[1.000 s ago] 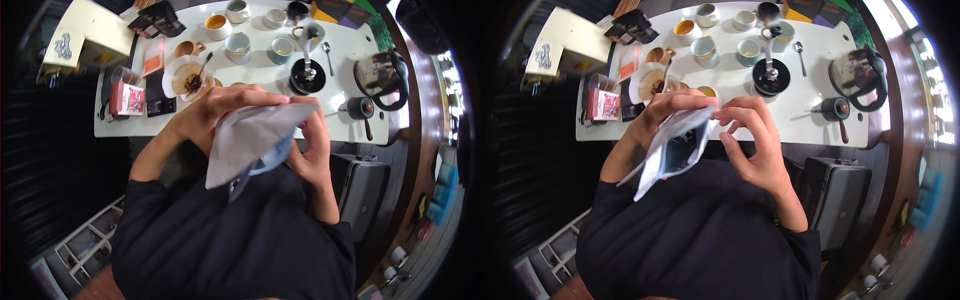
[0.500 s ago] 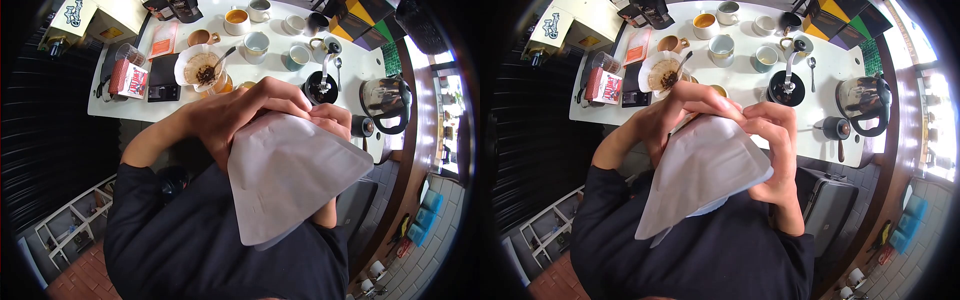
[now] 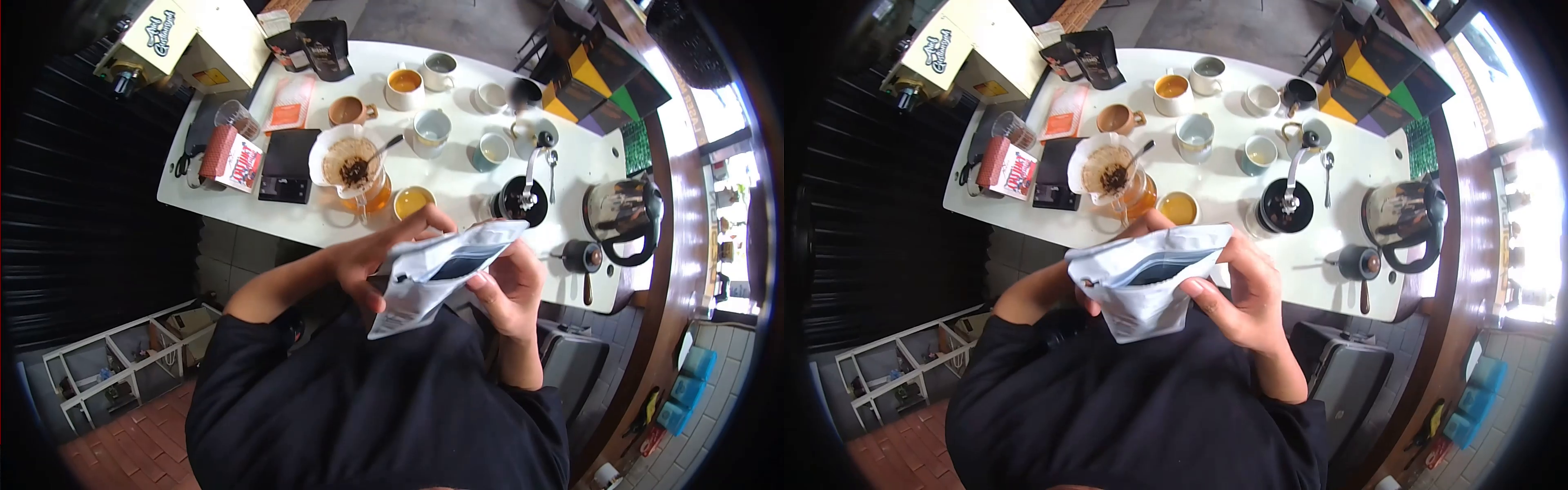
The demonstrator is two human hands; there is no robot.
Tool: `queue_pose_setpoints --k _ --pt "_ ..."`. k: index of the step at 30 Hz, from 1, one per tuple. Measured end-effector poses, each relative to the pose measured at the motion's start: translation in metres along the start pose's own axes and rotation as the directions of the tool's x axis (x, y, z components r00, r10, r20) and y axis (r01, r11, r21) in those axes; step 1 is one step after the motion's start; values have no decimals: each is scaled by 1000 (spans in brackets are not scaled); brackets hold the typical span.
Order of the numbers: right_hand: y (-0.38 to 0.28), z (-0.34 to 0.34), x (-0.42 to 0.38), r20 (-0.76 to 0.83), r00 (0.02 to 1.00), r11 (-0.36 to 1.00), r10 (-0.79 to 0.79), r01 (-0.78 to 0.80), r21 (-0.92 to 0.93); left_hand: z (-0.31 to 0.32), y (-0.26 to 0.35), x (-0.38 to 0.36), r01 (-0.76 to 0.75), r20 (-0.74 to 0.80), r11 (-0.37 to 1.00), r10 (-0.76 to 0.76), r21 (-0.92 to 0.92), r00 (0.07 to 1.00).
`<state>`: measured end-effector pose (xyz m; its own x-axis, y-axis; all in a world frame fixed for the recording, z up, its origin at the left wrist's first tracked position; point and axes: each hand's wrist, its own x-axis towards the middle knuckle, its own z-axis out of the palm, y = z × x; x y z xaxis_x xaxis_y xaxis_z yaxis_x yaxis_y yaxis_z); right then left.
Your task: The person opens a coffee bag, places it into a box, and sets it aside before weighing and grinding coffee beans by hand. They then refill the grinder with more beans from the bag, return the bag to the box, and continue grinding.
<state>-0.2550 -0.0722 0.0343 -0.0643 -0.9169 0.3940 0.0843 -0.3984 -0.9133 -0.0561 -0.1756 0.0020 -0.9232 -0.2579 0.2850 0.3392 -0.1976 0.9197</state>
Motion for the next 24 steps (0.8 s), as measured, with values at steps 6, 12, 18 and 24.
queue_pose_setpoints --k 6,12,18,24 --pt "-7 21 10 -108 989 987 104 -89 132 19 26 -30 23 -322 999 -30 -27 946" --pt "1 31 12 -22 998 984 -54 50 -171 42 43 -35 143 -663 902 184 407 725" --pt "-14 32 14 -19 997 962 -72 64 -267 54 37 -21 -10 -666 920 292 393 687" --pt "-28 28 7 -22 989 931 -145 129 -342 62 32 -7 0 -641 874 356 486 680"
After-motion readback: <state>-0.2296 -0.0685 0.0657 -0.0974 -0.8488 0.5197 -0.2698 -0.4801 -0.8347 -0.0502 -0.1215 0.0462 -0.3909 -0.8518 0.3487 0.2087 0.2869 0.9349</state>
